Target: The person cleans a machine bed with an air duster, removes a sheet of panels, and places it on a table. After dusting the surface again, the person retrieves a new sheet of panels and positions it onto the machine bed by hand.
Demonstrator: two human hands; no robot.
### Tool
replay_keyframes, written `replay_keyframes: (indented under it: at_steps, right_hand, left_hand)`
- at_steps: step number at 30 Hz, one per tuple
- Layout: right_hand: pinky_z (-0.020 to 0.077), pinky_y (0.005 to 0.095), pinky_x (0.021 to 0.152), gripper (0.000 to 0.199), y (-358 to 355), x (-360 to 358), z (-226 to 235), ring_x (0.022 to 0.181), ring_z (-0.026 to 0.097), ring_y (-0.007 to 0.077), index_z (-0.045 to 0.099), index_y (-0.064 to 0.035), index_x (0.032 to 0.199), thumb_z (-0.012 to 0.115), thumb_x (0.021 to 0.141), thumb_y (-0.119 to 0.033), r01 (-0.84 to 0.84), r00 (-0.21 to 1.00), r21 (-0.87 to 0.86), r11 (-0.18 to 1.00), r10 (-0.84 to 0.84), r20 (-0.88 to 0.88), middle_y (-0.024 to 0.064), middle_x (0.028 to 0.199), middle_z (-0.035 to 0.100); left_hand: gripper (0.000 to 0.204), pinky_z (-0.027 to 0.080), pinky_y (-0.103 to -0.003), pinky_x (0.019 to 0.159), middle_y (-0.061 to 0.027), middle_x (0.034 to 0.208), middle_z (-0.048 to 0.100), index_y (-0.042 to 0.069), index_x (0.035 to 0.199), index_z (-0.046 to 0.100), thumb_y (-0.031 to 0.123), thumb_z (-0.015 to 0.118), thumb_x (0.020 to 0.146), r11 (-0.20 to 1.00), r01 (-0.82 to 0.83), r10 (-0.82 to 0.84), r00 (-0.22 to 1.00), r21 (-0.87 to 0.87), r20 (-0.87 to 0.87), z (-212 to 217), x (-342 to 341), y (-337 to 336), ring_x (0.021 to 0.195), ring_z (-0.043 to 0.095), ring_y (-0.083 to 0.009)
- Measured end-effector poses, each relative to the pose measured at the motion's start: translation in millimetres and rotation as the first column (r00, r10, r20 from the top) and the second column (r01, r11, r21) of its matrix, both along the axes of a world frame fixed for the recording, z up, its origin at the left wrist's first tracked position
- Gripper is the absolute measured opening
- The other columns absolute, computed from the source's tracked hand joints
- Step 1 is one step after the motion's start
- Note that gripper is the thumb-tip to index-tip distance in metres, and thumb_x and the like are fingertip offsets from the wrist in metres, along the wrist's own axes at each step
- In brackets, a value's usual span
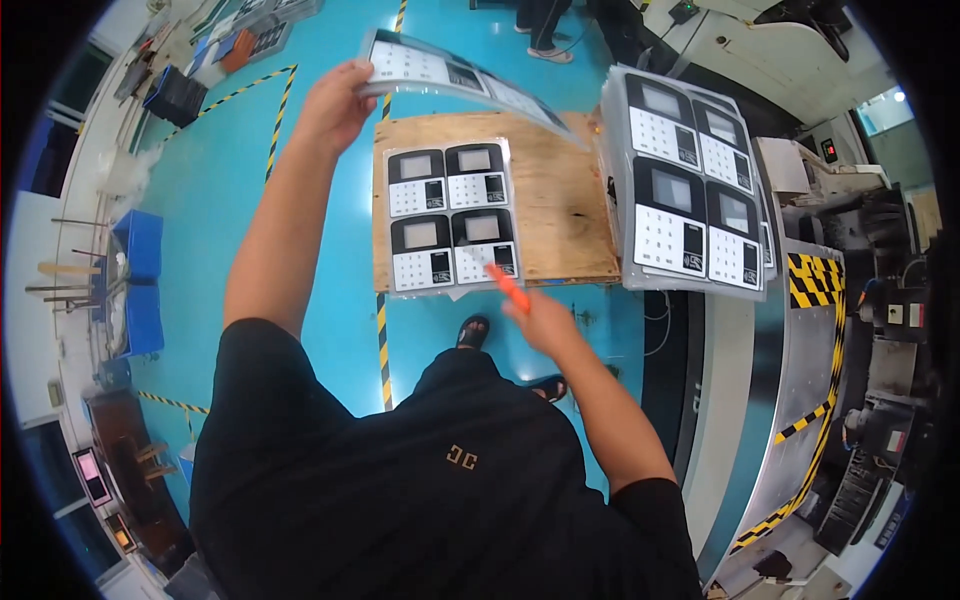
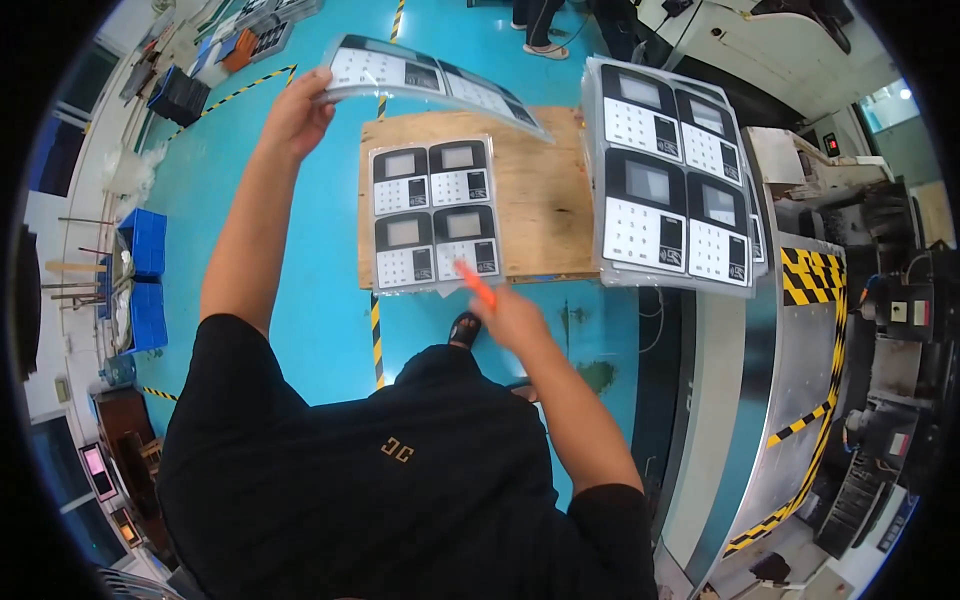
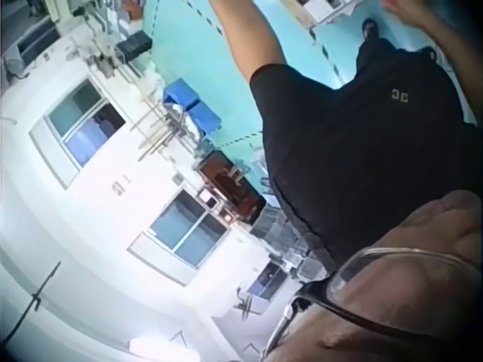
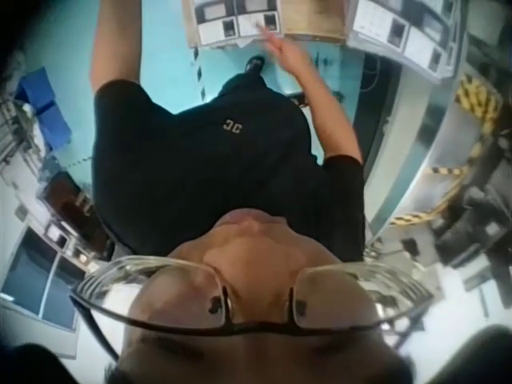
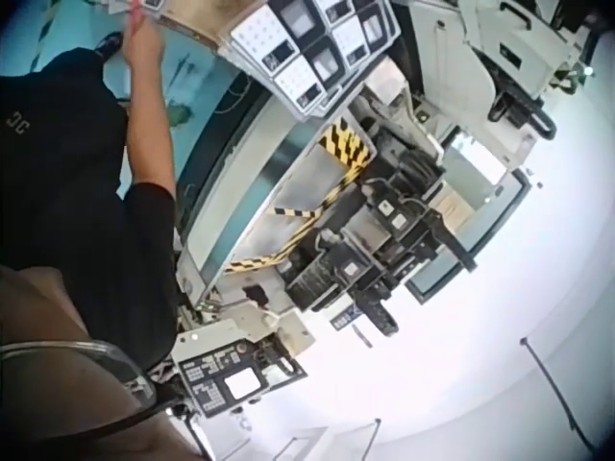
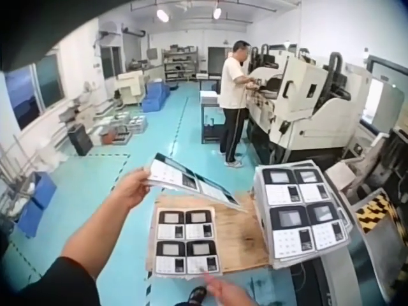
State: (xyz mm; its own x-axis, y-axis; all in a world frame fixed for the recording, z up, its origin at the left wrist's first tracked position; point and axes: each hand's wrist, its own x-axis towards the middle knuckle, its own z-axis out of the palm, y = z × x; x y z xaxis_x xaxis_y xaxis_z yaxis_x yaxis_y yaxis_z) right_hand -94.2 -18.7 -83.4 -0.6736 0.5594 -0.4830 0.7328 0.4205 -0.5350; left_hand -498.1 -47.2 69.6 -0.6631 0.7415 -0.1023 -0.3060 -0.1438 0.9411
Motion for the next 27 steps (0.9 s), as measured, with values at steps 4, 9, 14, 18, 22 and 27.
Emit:
replay_keyframes:
  at_steps: [4, 9, 14, 18, 22, 27]
  right_hand:
    - [0.0493, 0.0473, 0.078, 0.049, 38.0, -14.2, -2.0, 0.091, 0.062, 0.0429, 0.065, -0.0033, 0.102, 0.056, 0.090, -0.050, 0.153, 0.984, 0.099, 0.983, -0.160, 0.077, 0.0221, 0.094, 0.067]
    - [0.0494, 0.0443, 0.076, 0.046, 1.3, 79.0, -17.5, 0.088, 0.065, 0.0379, 0.068, -0.0045, 0.098, 0.057, 0.089, -0.048, 0.066, 0.980, -0.015, 0.998, -0.062, 0.191, 0.0201, 0.089, 0.068]
    - [0.0490, 0.0459, 0.077, 0.047, -20.5, 125.5, -19.6, 0.091, 0.064, 0.0409, 0.066, -0.0007, 0.099, 0.056, 0.090, -0.045, 0.457, 0.828, -0.141, 0.878, -0.362, 0.428, 0.0227, 0.091, 0.067]
    - [0.0493, 0.0451, 0.076, 0.047, -18.6, 131.1, -26.0, 0.089, 0.065, 0.0411, 0.066, -0.0005, 0.098, 0.057, 0.090, -0.046, 0.503, 0.806, -0.119, 0.856, -0.415, 0.421, 0.0230, 0.088, 0.067]
    - [0.0494, 0.0438, 0.074, 0.045, -15.3, 86.2, -1.1, 0.086, 0.065, 0.0374, 0.064, -0.0011, 0.097, 0.058, 0.090, -0.045, 0.370, 0.884, -0.047, 0.928, -0.336, 0.325, 0.0201, 0.087, 0.067]
    - [0.0492, 0.0470, 0.077, 0.048, -21.3, -18.5, 42.3, 0.091, 0.063, 0.0436, 0.052, -0.0014, 0.109, 0.060, 0.091, -0.045, 0.103, 0.973, -0.044, 0.994, -0.091, 0.211, 0.0251, 0.097, 0.065]
  left_hand:
    - [0.022, 0.043, -0.019, 0.057, 0.0031, 0.089, 0.062, 0.009, 0.110, 0.060, 0.019, 0.063, 0.091, 0.998, -0.005, 0.012, 0.994, -0.063, 0.109, -38.2, -11.0, -37.5, 0.073, 0.055, -0.0059]
    - [0.025, 0.051, -0.029, 0.081, -0.0067, 0.112, 0.062, 0.004, 0.119, 0.054, 0.015, 0.052, 0.097, 0.986, 0.060, -0.008, 0.948, -0.154, 0.317, -159.7, 9.8, -107.2, 0.099, 0.062, -0.0172]
    - [0.029, 0.054, -0.039, 0.081, -0.0066, 0.121, 0.058, 0.010, 0.126, 0.049, 0.017, 0.050, 0.097, 0.905, 0.090, 0.141, 0.859, -0.417, 0.493, -349.1, 60.6, -193.1, 0.108, 0.058, -0.0205]
    - [0.027, 0.055, -0.039, 0.078, -0.0055, 0.120, 0.058, 0.012, 0.123, 0.051, 0.018, 0.049, 0.097, 0.793, 0.118, 0.239, 0.842, -0.597, 0.484, -413.4, 83.2, -196.1, 0.108, 0.058, -0.0222]
    - [0.023, 0.057, -0.037, 0.071, -0.0067, 0.115, 0.058, 0.011, 0.117, 0.053, 0.020, 0.050, 0.096, 0.768, 0.124, 0.269, 0.828, -0.628, 0.492, -423.2, 84.0, -184.1, 0.103, 0.060, -0.0224]
    - [0.023, 0.055, -0.034, 0.057, -0.0112, 0.098, 0.063, 0.006, 0.112, 0.055, 0.022, 0.054, 0.094, 0.583, 0.204, 0.008, 0.967, -0.787, 0.256, -442.1, 65.4, -196.5, 0.075, 0.065, -0.0230]
